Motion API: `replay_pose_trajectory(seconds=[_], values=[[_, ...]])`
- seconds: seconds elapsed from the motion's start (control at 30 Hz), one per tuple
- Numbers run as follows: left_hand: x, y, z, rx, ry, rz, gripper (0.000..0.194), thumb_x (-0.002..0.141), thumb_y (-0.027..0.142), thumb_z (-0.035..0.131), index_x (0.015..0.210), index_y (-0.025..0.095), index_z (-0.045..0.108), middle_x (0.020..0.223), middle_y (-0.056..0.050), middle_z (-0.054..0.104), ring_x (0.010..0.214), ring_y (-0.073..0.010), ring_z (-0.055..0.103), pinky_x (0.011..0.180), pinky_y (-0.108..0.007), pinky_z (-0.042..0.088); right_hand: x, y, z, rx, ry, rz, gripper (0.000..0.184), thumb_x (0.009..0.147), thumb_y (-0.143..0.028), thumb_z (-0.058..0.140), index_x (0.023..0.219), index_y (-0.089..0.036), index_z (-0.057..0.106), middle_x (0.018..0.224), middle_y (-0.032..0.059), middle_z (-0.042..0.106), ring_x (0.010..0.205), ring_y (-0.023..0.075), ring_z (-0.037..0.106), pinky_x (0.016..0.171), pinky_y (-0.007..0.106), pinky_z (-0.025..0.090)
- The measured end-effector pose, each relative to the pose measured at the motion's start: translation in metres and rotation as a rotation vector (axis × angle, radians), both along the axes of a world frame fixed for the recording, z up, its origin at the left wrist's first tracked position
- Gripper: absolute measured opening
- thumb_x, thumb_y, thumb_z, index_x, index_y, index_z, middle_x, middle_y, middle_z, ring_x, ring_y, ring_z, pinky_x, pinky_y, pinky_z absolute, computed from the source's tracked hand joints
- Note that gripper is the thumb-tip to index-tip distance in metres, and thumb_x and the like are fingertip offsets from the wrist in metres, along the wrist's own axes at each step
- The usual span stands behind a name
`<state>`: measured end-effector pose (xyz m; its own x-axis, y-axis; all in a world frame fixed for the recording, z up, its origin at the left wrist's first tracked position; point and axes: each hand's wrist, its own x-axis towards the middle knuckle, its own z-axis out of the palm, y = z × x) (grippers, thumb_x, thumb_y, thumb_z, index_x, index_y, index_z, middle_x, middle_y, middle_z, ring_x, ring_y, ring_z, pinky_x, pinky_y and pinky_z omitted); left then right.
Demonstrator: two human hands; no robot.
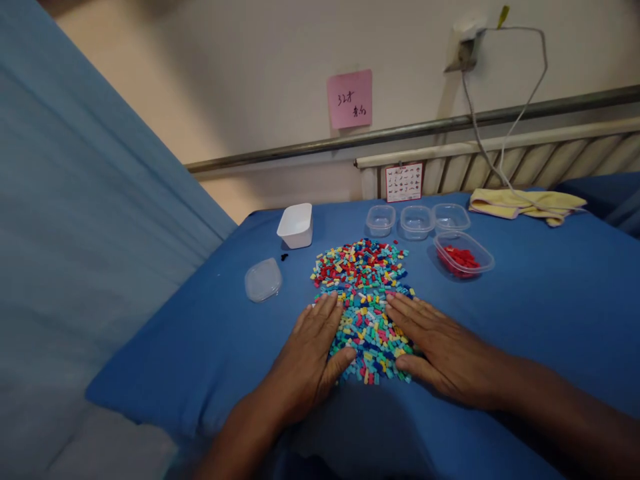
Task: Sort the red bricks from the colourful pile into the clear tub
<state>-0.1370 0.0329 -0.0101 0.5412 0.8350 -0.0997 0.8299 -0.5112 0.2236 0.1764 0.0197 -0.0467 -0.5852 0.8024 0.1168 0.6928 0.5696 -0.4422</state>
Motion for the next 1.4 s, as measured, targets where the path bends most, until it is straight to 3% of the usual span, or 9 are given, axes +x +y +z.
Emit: replay_pose_trajectory(seconds=[0.13, 0.3, 0.47, 0.6, 0.83, 1.17, 1.4], values=[[0.007, 0.005, -0.002, 0.004, 0.01, 0.037, 0.086, 0.11, 0.072, 0.036, 0.176, 0.018, 0.023, 0.182, -0.015, 0.01, 0.17, -0.035, 0.012, 0.137, -0.062, 0.022, -0.002, 0.001, 0.002, 0.009, -0.015, -0.031, 0.084, 0.109, -0.07, 0.045, 0.176, -0.022, 0.029, 0.181, 0.0106, 0.024, 0.167, 0.036, 0.025, 0.136, 0.059, 0.028], [0.011, 0.016, -0.01, 0.029, 0.007, 0.077, 0.086, 0.11, 0.071, 0.034, 0.174, 0.014, 0.027, 0.182, -0.019, 0.013, 0.17, -0.0368, 0.011, 0.136, -0.062, 0.021, -0.001, 0.016, -0.006, 0.009, -0.047, -0.253, 0.09, 0.107, -0.074, 0.041, 0.174, -0.013, 0.035, 0.179, 0.0186, 0.028, 0.166, 0.0388, 0.026, 0.135, 0.061, 0.027], [0.016, 0.013, -0.004, -0.02, -0.022, 0.036, 0.086, 0.11, 0.072, 0.033, 0.175, 0.017, 0.025, 0.182, -0.016, 0.012, 0.17, -0.0337, 0.01, 0.137, -0.057, 0.021, -0.01, 0.009, -0.009, 0.008, -0.028, -0.124, 0.087, 0.109, -0.072, 0.04, 0.175, -0.017, 0.031, 0.18, 0.0155, 0.023, 0.167, 0.0369, 0.025, 0.135, 0.06, 0.029], [0.022, 0.003, 0.002, -0.02, -0.023, 0.037, 0.088, 0.111, 0.073, 0.027, 0.175, 0.014, 0.023, 0.183, -0.016, 0.009, 0.171, -0.0317, 0.008, 0.138, -0.056, 0.016, -0.023, 0.001, -0.005, 0.038, -0.039, -0.118, 0.088, 0.108, -0.073, 0.042, 0.174, -0.015, 0.033, 0.18, 0.0168, 0.024, 0.168, 0.0364, 0.023, 0.135, 0.06, 0.027], [0.032, -0.011, -0.004, 0.035, -0.047, -0.067, 0.073, 0.114, 0.063, 0.03, 0.174, 0.022, 0.028, 0.182, -0.012, 0.022, 0.17, -0.0279, 0.018, 0.138, -0.052, 0.021, -0.037, -0.007, 0.002, 0.058, -0.027, -0.078, 0.081, 0.111, -0.068, 0.039, 0.173, -0.016, 0.036, 0.179, 0.0157, 0.029, 0.166, 0.034, 0.029, 0.135, 0.057, 0.03], [0.032, -0.023, -0.012, 0.089, -0.02, -0.11, 0.068, 0.115, 0.054, 0.035, 0.173, 0.018, 0.032, 0.181, -0.011, 0.025, 0.169, -0.0269, 0.021, 0.138, -0.051, 0.024, -0.046, -0.026, -0.004, 0.146, -0.051, -0.044, 0.077, 0.112, -0.06, 0.045, 0.173, -0.015, 0.035, 0.178, 0.0154, 0.033, 0.165, 0.0332, 0.033, 0.136, 0.057, 0.03], [0.026, -0.024, -0.01, 0.084, -0.029, -0.128, 0.068, 0.115, 0.058, 0.033, 0.172, 0.019, 0.034, 0.18, -0.01, 0.026, 0.169, -0.0269, 0.022, 0.137, -0.052, 0.028, -0.042, -0.026, -0.006, 0.166, -0.057, -0.035, 0.072, 0.114, -0.058, 0.044, 0.173, -0.018, 0.037, 0.177, 0.0147, 0.035, 0.165, 0.0322, 0.033, 0.136, 0.055, 0.029]])
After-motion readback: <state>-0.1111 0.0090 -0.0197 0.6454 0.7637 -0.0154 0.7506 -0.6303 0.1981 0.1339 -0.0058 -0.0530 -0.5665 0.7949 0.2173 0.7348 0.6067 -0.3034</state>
